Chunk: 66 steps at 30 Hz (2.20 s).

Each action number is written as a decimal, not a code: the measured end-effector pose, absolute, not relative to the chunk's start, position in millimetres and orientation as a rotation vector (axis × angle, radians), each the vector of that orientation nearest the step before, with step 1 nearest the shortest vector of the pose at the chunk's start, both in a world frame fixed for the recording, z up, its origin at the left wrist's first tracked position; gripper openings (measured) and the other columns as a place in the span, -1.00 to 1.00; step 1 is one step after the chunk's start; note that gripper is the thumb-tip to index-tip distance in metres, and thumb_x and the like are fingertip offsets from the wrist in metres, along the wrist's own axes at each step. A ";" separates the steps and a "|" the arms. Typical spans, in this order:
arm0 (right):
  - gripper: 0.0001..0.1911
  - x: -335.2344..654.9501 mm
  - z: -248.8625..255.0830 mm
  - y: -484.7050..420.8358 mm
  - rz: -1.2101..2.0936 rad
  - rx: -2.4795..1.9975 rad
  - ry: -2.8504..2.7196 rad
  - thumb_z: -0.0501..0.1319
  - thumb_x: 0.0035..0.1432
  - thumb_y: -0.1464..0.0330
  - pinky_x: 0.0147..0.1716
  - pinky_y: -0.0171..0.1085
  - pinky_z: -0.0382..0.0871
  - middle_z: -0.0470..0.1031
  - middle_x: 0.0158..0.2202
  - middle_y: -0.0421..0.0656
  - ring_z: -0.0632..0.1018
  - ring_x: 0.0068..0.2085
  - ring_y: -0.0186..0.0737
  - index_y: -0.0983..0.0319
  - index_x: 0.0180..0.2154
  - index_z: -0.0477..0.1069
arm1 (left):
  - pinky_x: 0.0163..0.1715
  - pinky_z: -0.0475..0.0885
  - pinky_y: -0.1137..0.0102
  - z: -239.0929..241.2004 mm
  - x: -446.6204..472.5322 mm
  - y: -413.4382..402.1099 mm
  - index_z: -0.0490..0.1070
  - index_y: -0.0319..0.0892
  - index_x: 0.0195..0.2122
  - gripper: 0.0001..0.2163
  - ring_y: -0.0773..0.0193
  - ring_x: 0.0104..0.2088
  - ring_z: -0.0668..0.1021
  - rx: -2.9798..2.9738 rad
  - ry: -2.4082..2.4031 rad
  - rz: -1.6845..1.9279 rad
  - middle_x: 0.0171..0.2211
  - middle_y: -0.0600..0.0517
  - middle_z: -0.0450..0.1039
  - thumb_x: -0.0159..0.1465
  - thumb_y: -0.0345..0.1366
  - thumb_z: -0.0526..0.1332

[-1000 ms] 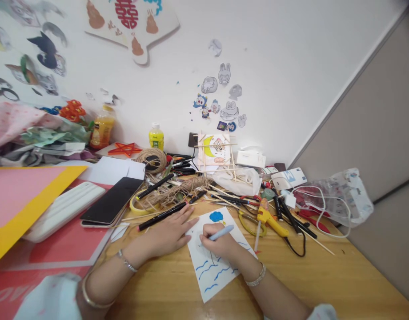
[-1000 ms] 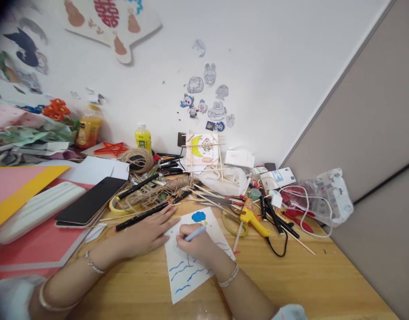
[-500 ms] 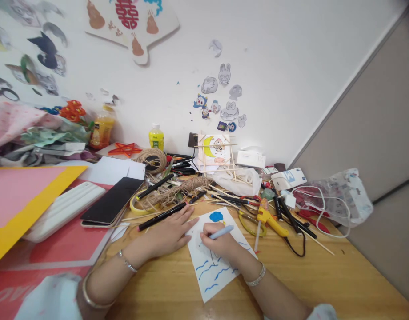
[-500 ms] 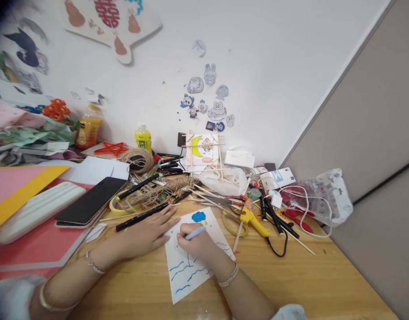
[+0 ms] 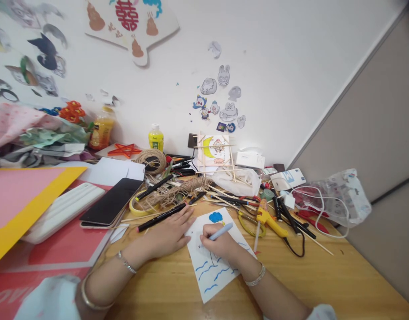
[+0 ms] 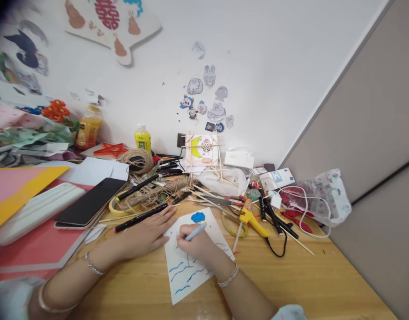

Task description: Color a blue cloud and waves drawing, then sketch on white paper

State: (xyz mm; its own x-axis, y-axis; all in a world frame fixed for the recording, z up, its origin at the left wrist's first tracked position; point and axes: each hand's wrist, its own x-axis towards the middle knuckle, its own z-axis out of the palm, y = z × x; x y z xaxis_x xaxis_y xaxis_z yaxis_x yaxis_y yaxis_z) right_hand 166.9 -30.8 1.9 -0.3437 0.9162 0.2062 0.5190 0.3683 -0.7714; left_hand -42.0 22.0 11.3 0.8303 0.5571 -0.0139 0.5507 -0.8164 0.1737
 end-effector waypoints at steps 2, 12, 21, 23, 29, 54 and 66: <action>-0.77 171.3 4.4 -29.1 0.811 -1.228 -1.936 0.10 -0.02 0.46 -0.53 -0.37 0.03 0.16 -0.63 -0.34 0.22 -0.53 -0.38 0.20 -0.62 0.09 | 0.26 -0.11 0.16 13.1 -42.4 22.9 -0.02 -0.25 0.33 -0.48 0.08 0.33 -0.18 2.833 0.854 0.045 0.36 -0.17 -0.29 0.40 -0.18 0.00; -0.73 212.6 24.7 -11.9 0.704 -1.249 -1.362 0.11 0.02 0.32 -0.59 -0.37 0.14 0.21 -0.71 -0.33 0.28 -0.62 -0.36 0.16 -0.66 0.15 | 0.26 -0.13 0.09 26.0 -36.4 17.0 -0.06 -0.19 0.35 -0.41 0.00 0.32 -0.26 2.768 0.773 -0.050 0.35 -0.12 -0.36 0.32 -0.25 0.09; -0.77 182.6 -4.9 -4.2 0.769 -1.278 -1.640 0.08 0.01 0.33 -0.59 -0.36 0.08 0.16 -0.68 -0.33 0.24 -0.60 -0.35 0.16 -0.64 0.13 | 0.24 -0.19 0.00 25.4 -36.6 17.3 -0.15 -0.08 0.37 -0.41 -0.03 0.31 -0.30 2.752 0.733 -0.078 0.36 -0.07 -0.40 0.36 -0.18 0.05; -0.77 183.7 -7.5 -2.8 0.762 -1.273 -1.658 0.08 0.02 0.33 -0.58 -0.35 0.07 0.14 -0.67 -0.33 0.23 -0.58 -0.35 0.16 -0.63 0.12 | 0.24 -0.19 -0.01 24.3 -37.1 17.9 -0.16 -0.05 0.37 -0.41 -0.04 0.31 -0.29 2.747 0.724 -0.075 0.36 -0.05 -0.41 0.36 -0.19 0.06; -0.76 185.5 -7.7 -2.8 0.734 -1.263 -1.701 0.09 0.01 0.36 -0.55 -0.34 0.04 0.13 -0.64 -0.33 0.21 -0.55 -0.35 0.17 -0.63 0.11 | 0.24 -0.17 -0.02 22.8 -36.9 18.0 -0.13 0.02 0.36 -0.43 -0.07 0.31 -0.29 2.741 0.717 -0.062 0.36 -0.02 -0.46 0.36 -0.23 0.06; -0.82 183.4 1.5 -8.1 0.753 -1.275 -1.701 0.05 -0.02 0.37 -0.53 -0.34 0.02 0.14 -0.62 -0.32 0.21 -0.52 -0.33 0.17 -0.60 0.11 | 0.24 -0.17 -0.01 15.8 -38.2 20.4 -0.17 0.05 0.36 -0.43 -0.04 0.32 -0.29 2.762 0.700 -0.042 0.36 -0.02 -0.47 0.38 -0.21 0.04; -0.82 183.5 -4.3 -7.9 0.743 -1.314 -1.668 0.07 -0.05 0.42 -0.55 -0.35 0.02 0.13 -0.64 -0.34 0.21 -0.53 -0.34 0.18 -0.61 0.11 | 0.24 -0.16 -0.03 12.2 -39.6 21.8 -0.15 0.07 0.36 -0.43 -0.08 0.32 -0.27 2.763 0.679 0.005 0.36 0.01 -0.48 0.37 -0.22 0.06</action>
